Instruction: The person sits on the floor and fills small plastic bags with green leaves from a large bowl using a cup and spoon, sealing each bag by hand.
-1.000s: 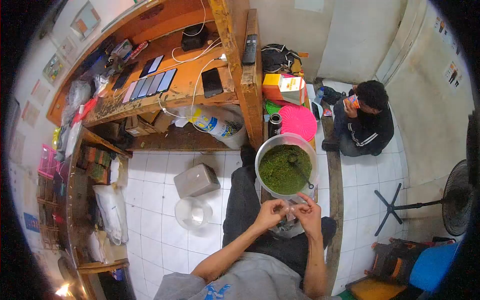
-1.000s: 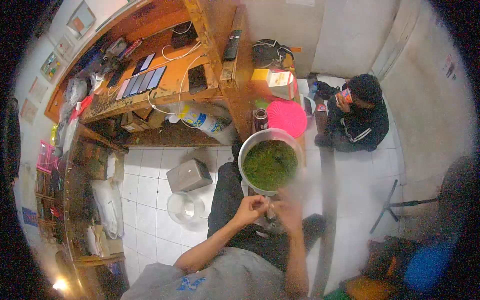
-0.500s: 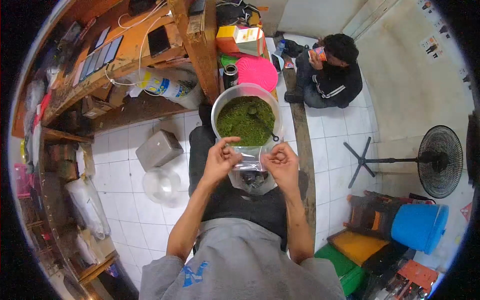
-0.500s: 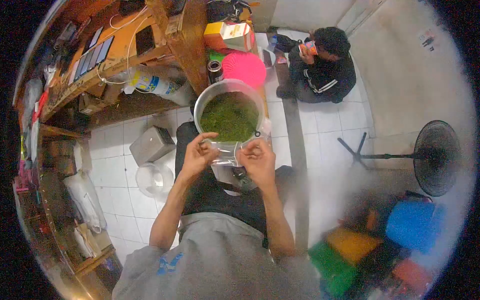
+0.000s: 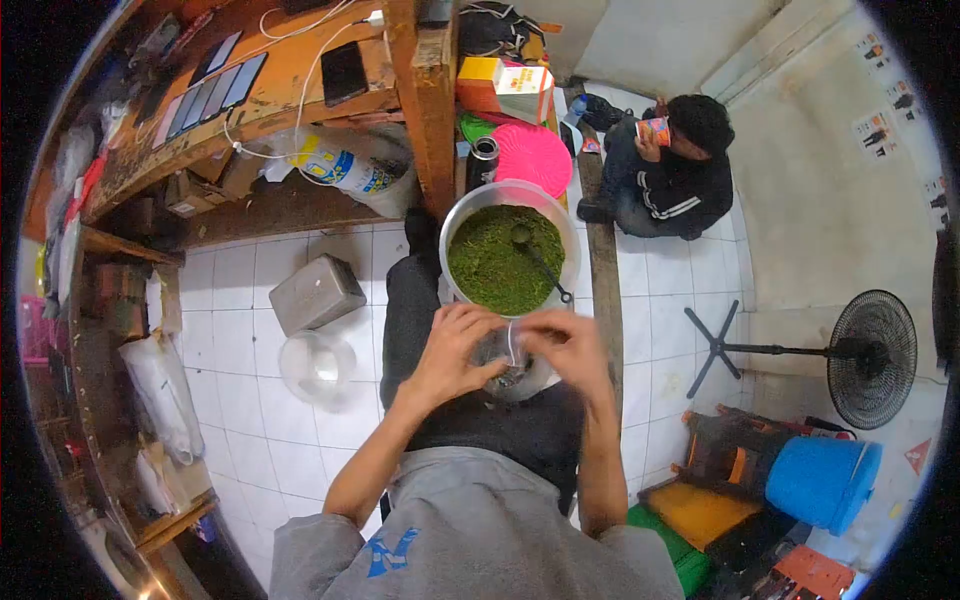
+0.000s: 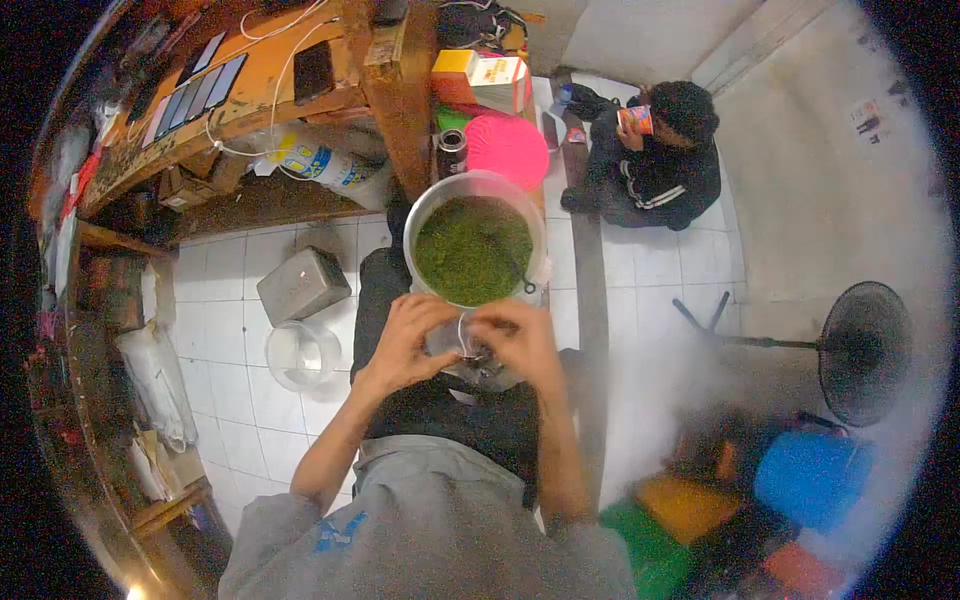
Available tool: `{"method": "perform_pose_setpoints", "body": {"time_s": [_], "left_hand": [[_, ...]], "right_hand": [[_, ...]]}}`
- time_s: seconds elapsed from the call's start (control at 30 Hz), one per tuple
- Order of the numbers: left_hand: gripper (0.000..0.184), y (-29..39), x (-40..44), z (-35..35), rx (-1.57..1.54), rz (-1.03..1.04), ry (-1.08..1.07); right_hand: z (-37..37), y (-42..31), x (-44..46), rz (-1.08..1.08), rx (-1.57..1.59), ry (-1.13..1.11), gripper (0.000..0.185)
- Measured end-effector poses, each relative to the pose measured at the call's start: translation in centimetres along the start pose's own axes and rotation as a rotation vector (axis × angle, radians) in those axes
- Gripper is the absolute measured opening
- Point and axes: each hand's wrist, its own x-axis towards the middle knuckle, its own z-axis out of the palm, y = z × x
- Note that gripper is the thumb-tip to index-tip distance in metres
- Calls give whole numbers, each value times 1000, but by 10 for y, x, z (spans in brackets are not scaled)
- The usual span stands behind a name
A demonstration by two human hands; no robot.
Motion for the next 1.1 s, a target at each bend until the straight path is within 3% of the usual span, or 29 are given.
{"method": "perform_pose_setpoints", "body": {"time_s": [0.17, 0.27, 0.33, 0.47, 0.7, 0.8, 0.87, 0.93, 0.97, 1.03, 1.1], "left_hand": [[54, -9, -7, 8, -47, -130, 161], [54, -14, -3, 5, 19, -117, 264], [53, -18, -5, 6, 6, -132, 320], [57, -16, 1, 1, 14, -51, 285], [60, -10, 2, -4, -10, -20, 96], [60, -18, -3, 2, -41, -68, 130], [60, -20, -8, 1, -80, -117, 161], [61, -18, -8, -4, -35, -192, 226], [61, -18, -9, -6, -36, -184, 224], [67, -21, -16, -13, -14, -235, 256], [68, -32, -27, -17, -29, -288, 261]], "right_hand": [[8, -18, 30, 61, -103, -148, 20], [20, -25, 33, -10, -221, -15, 19], [27, -20, 28, 80, -46, 125, 20], [32, 6, 25, -2, -59, -121, 28], [23, -10, 22, 8, -325, -218, 25], [6, -2, 39, -59, -118, -140, 22], [-3, 24, 70, -80, -428, 217, 13], [-3, 33, 93, -156, -1085, 302, 10], [-6, 42, 101, -155, -1087, 311, 10], [-9, 56, 115, -82, -1274, -73, 9], [-12, 64, 123, -91, -1240, 5, 11]]}}
